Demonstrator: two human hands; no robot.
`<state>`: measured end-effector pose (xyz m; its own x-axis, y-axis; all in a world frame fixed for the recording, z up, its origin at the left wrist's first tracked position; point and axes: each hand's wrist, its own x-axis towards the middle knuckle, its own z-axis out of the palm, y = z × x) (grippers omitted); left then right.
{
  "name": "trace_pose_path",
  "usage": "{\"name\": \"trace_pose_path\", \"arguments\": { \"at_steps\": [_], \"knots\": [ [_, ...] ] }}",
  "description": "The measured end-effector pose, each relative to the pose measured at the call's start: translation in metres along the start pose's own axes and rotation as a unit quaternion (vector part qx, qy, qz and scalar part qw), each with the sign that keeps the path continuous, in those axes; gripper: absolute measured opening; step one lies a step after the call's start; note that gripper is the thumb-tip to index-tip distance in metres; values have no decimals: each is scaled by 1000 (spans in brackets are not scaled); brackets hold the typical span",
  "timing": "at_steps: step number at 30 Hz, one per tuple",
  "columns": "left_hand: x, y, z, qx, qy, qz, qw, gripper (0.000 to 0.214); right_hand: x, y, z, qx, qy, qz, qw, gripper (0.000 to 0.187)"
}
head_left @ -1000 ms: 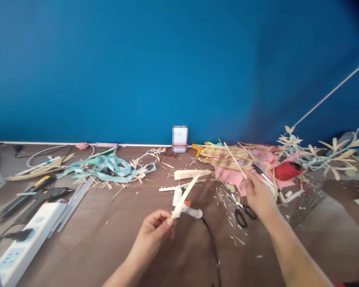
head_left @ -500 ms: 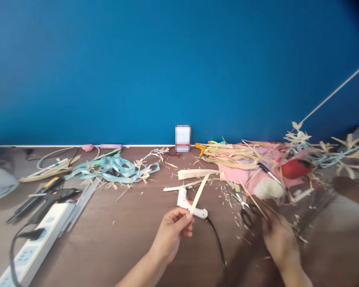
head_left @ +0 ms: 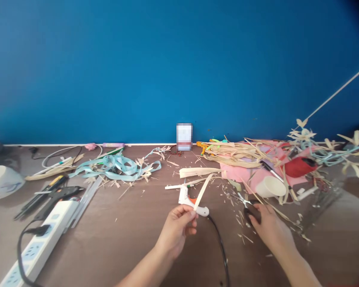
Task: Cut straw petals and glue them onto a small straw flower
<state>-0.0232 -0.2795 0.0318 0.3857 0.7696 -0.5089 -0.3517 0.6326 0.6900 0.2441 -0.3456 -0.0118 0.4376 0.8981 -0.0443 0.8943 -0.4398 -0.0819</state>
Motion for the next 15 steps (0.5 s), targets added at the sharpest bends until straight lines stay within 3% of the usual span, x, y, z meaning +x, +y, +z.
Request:
{"name": "trace_pose_path", "arguments": {
  "at_steps": [5,10,15],
  "knots": [
    [0,-1,1,-19,-6,-12,1000,19,7,-4,-11,22,-72,16,997,33],
    [2,-2,0,-27,-24,-12,999,17,11,-5,-19,11,-78,33,996,26],
    [3,-1,4,-28,-19,-15,999,17,13,0,-13,35,-75,27,996,15]
  ]
}}
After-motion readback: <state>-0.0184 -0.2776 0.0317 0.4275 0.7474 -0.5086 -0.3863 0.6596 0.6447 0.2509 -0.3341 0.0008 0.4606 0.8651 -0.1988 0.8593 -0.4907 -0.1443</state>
